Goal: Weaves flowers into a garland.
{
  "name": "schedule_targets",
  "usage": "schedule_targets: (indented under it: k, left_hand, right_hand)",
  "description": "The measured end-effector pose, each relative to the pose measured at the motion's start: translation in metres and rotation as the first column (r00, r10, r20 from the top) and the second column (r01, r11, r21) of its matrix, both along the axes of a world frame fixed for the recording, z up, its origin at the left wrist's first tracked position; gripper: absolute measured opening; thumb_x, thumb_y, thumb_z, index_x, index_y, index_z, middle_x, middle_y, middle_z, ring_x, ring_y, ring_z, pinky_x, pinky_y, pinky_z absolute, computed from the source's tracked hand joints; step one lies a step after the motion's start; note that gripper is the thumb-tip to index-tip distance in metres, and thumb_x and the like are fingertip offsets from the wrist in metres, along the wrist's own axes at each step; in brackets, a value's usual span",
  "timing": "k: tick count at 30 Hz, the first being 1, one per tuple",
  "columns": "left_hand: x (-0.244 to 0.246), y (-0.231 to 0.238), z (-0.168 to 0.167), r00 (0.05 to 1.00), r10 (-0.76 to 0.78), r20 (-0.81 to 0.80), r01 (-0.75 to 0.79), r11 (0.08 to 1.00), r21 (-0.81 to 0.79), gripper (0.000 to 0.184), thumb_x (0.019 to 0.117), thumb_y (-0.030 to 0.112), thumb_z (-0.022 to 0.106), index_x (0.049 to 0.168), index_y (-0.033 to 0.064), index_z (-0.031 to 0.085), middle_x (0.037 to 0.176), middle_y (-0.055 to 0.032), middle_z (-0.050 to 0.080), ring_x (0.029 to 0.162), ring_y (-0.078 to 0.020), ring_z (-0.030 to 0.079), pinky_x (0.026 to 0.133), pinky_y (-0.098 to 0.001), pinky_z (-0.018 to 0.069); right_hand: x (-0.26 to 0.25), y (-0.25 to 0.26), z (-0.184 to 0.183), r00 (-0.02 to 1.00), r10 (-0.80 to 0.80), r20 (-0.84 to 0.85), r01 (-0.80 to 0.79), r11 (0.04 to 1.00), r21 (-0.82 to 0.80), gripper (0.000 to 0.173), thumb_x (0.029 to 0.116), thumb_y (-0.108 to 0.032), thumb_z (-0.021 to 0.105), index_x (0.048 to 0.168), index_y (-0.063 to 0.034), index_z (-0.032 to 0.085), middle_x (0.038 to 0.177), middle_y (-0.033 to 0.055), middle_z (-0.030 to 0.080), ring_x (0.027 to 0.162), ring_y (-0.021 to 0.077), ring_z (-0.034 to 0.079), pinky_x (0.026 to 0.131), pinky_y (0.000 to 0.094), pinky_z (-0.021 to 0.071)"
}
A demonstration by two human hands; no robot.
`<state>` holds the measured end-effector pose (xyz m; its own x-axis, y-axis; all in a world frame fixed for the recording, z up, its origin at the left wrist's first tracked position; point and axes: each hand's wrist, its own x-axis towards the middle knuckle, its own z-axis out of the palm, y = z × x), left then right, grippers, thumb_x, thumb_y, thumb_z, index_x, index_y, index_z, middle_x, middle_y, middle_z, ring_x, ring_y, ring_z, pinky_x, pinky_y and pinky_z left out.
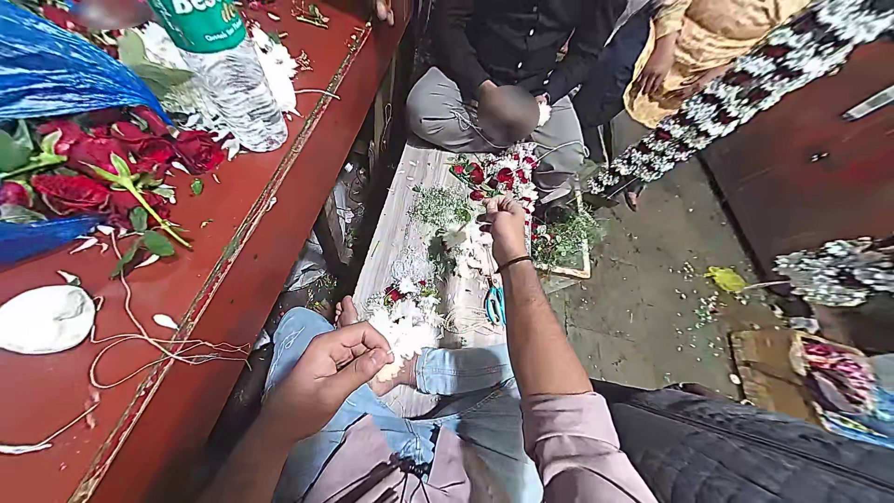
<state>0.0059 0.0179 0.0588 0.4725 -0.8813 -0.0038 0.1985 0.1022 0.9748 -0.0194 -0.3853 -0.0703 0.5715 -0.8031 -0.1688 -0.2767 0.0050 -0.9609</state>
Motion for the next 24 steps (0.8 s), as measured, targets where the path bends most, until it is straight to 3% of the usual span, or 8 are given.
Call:
schedule_targets:
  k: [2, 3, 7, 10, 13, 15, 19, 24]
  left_hand:
    - [-0.002, 0.006, -0.001, 1.000, 0.014, -0.001, -0.014, 1.000, -0.006, 0.014, 0.1037, 0.017, 0.057, 0.101, 0.0078, 0.067, 0.075, 0.0087, 0.058, 0.059, 0.0023, 0.049, 0.053, -0.0138, 0.0406]
    - [-0.003, 0.010, -0.002, 1.000, 0.016, -0.006, -0.016, 1.000, -0.004, 0.014, 0.1039, 0.017, 0.057, 0.101, 0.0080, 0.067, 0.075, 0.0088, 0.059, 0.059, 0.0022, 0.050, 0.053, -0.0137, 0.0422]
    - [-0.005, 0.014, 0.000, 0.999, 0.038, -0.007, -0.038, 0.999, 0.007, 0.014, 0.1035, 0.016, 0.057, 0.100, 0.0080, 0.067, 0.076, 0.0086, 0.059, 0.061, 0.0019, 0.049, 0.055, -0.0144, 0.0414]
    - [-0.003, 0.012, 0.005, 0.998, 0.059, 0.016, -0.059, 0.998, -0.003, 0.014, 0.1029, 0.015, 0.057, 0.099, 0.0066, 0.068, 0.075, 0.0076, 0.059, 0.061, 0.0016, 0.049, 0.055, -0.0147, 0.0407]
    - [0.003, 0.011, 0.004, 0.997, 0.072, 0.020, -0.072, 0.997, -0.024, 0.014, 0.1018, 0.015, 0.057, 0.098, 0.0083, 0.068, 0.079, 0.0073, 0.064, 0.066, 0.0016, 0.055, 0.060, -0.0158, 0.0459]
    - [0.010, 0.011, 0.000, 0.994, 0.107, -0.022, -0.108, 0.993, -0.052, 0.013, 0.0981, 0.016, 0.058, 0.093, 0.0118, 0.069, 0.078, 0.0075, 0.065, 0.068, 0.0010, 0.058, 0.062, -0.0168, 0.0478]
    - [0.032, 0.002, -0.012, 0.985, 0.119, -0.123, -0.139, 0.976, -0.170, 0.017, 0.0946, 0.019, 0.055, 0.081, 0.0158, 0.064, 0.071, 0.0068, 0.057, 0.062, -0.0019, 0.053, 0.059, -0.0198, 0.0456]
    - [0.049, -0.013, -0.012, 0.980, 0.110, -0.168, -0.146, 0.966, -0.216, 0.017, 0.0922, 0.014, 0.052, 0.079, 0.0141, 0.064, 0.069, 0.0051, 0.055, 0.055, -0.0024, 0.047, 0.051, -0.0182, 0.0387]
  right_hand:
    - [0.001, -0.004, 0.020, 0.992, 0.067, 0.109, -0.073, 0.996, 0.048, 0.015, 0.1045, -0.012, 0.047, 0.110, -0.0035, 0.058, 0.104, 0.0094, 0.073, 0.077, 0.0183, 0.070, 0.067, 0.0362, 0.0596]
    - [0.000, -0.004, 0.029, 0.982, 0.086, 0.170, -0.096, 0.994, 0.055, 0.013, 0.1061, -0.012, 0.044, 0.108, -0.0041, 0.055, 0.100, 0.0094, 0.075, 0.078, 0.0188, 0.072, 0.069, 0.0368, 0.0606]
    - [-0.011, 0.006, 0.065, 0.952, 0.117, 0.283, -0.116, 0.993, -0.021, 0.007, 0.1052, -0.010, 0.048, 0.100, -0.0103, 0.052, 0.079, -0.0007, 0.062, 0.072, 0.0131, 0.065, 0.071, 0.0355, 0.0594]
    - [-0.029, 0.022, 0.099, 0.920, 0.163, 0.357, -0.146, 0.986, -0.074, 0.008, 0.1047, -0.010, 0.048, 0.101, -0.0128, 0.054, 0.079, -0.0036, 0.060, 0.073, 0.0110, 0.063, 0.074, 0.0349, 0.0585]
    - [-0.053, 0.056, 0.136, 0.868, 0.274, 0.414, -0.263, 0.961, -0.085, 0.013, 0.1054, -0.008, 0.046, 0.102, -0.0150, 0.056, 0.080, -0.0050, 0.061, 0.075, 0.0100, 0.063, 0.078, 0.0346, 0.0581]
    - [-0.069, 0.083, 0.153, 0.838, 0.365, 0.406, -0.346, 0.930, -0.123, 0.013, 0.1061, -0.009, 0.046, 0.104, -0.0172, 0.056, 0.085, -0.0067, 0.061, 0.079, 0.0062, 0.063, 0.080, 0.0278, 0.0566]
    - [-0.078, 0.111, 0.160, 0.774, 0.410, 0.483, -0.376, 0.911, -0.172, 0.007, 0.1050, -0.013, 0.051, 0.104, -0.0165, 0.057, 0.086, -0.0041, 0.061, 0.080, 0.0109, 0.064, 0.082, 0.0341, 0.0575]
    - [-0.074, 0.145, 0.166, 0.706, 0.405, 0.582, -0.437, 0.895, -0.093, 0.004, 0.1029, -0.020, 0.058, 0.103, -0.0173, 0.062, 0.083, -0.0033, 0.061, 0.077, 0.0128, 0.063, 0.080, 0.0377, 0.0575]
